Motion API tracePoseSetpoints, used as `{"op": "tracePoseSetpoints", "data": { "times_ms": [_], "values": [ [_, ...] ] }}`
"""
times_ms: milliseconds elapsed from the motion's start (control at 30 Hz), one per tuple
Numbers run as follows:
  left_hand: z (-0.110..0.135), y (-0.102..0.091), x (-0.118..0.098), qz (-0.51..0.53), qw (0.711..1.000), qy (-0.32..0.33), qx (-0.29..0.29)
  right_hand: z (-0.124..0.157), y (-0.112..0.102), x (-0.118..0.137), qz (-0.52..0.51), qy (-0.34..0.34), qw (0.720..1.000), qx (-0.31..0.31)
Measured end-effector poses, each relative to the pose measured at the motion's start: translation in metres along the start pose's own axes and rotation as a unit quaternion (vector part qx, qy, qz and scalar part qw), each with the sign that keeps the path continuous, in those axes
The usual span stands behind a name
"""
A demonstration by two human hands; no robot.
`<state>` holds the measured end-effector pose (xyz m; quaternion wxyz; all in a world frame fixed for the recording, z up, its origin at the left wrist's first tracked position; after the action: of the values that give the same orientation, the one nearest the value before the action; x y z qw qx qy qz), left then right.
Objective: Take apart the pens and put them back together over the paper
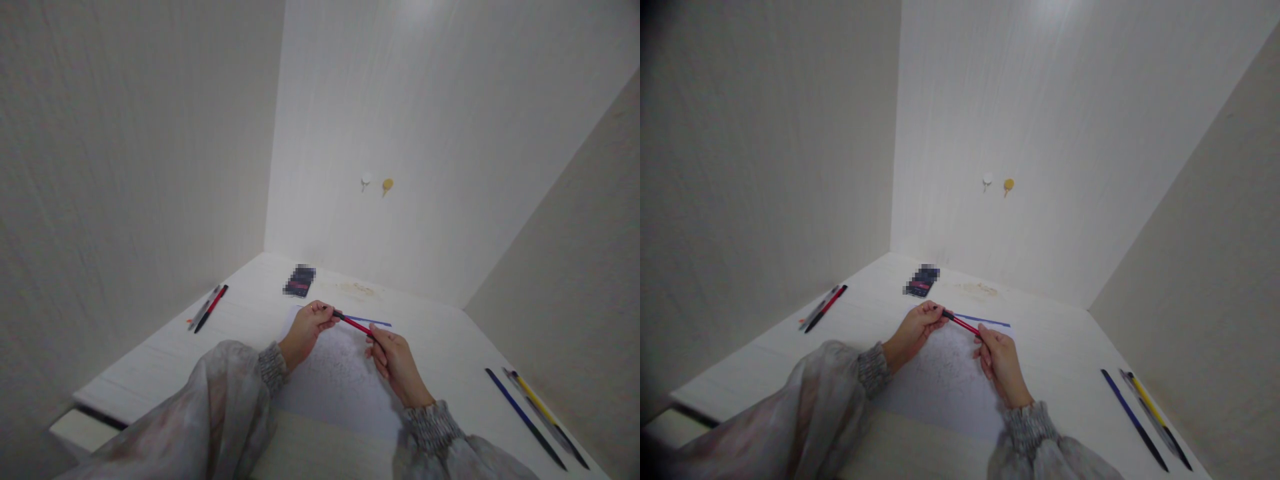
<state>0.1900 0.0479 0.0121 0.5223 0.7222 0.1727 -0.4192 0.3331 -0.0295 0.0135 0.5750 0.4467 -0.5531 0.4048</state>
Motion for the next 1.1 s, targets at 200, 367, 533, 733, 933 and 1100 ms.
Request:
{"op": "tracePoseSetpoints", "data": {
  "times_ms": [200, 367, 533, 733, 933, 1100],
  "values": [
    [0.005, 0.010, 0.000, -0.037, 0.999, 0.014, 0.033, -0.005, -0.005, -0.008, -0.139, 0.053, 0.989, -0.021],
    [0.008, 0.015, 0.010, -0.045, 0.997, -0.011, 0.067, -0.011, -0.004, -0.002, -0.257, 0.002, 0.966, -0.038],
    [0.001, 0.002, 0.024, -0.180, 0.980, -0.045, 0.071, -0.018, -0.028, 0.009, -0.317, -0.044, 0.945, -0.074],
    [-0.008, -0.020, 0.002, -0.518, 0.850, 0.096, -0.003, -0.018, -0.070, 0.022, -0.336, -0.075, 0.937, -0.058],
    [-0.010, -0.028, 0.004, -0.619, 0.781, 0.078, 0.015, -0.017, -0.082, 0.018, -0.336, -0.063, 0.938, -0.064],
    [-0.008, -0.025, 0.008, -0.643, 0.761, 0.069, 0.055, -0.019, -0.080, 0.018, -0.352, -0.060, 0.932, -0.055]
  ]
}}
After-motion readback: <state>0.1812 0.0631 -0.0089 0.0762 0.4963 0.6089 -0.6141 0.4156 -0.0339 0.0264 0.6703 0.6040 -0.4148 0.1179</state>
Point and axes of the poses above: each hand's wrist, its own z-axis away from the middle knuckle, its own y-axis out of the palm, x = y × z, the point moved 7 cm from there along -z, towards the middle knuckle, and after that the axes turned 1 degree about y, right-handed, at the moved point
